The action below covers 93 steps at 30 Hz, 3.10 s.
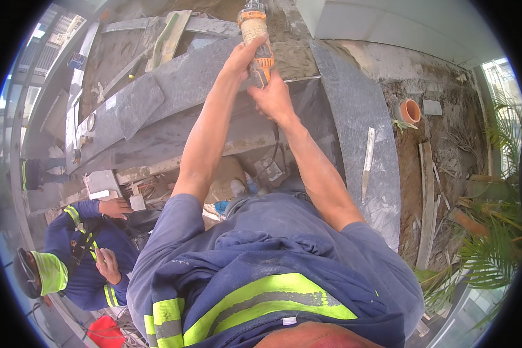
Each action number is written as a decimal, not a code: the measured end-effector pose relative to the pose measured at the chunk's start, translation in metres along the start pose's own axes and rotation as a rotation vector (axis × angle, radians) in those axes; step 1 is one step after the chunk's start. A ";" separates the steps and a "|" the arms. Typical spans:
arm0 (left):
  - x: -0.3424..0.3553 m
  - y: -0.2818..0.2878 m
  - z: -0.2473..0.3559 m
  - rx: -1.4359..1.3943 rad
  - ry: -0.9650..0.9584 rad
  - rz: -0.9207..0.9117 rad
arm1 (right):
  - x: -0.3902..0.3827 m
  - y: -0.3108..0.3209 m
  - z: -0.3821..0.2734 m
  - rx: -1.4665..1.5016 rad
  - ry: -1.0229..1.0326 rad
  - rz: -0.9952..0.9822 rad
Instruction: The person uses an angle grinder to cut and shape a large stone tile, then positions it on a curved stone structure. They tap the tile with a rubber mallet to seat it and use a chisel to adjust the fit. The person repeats cutting and fitting steps to align the tile with adjacent pieces.
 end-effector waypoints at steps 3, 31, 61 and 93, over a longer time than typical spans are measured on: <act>-0.042 0.014 -0.010 0.276 0.099 0.084 | 0.002 -0.006 0.015 -0.008 -0.012 0.044; 0.069 0.042 0.006 -0.132 0.076 -0.103 | -0.004 -0.029 0.023 -0.239 -0.046 -0.018; 0.103 0.066 -0.008 -0.152 0.135 -0.132 | 0.021 -0.040 0.027 -0.254 -0.063 -0.035; 0.109 0.098 -0.017 -0.123 0.173 -0.003 | 0.012 -0.039 0.015 -0.187 -0.110 -0.150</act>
Point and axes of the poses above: each hand's wrist, its own x-axis towards the middle knuckle, its own y-axis out of the back of the hand, z = x × y, the point moved 6 cm from there along x, towards the middle knuckle, and after that the axes turned 8 degrees about -x, right-handed, at the moved point
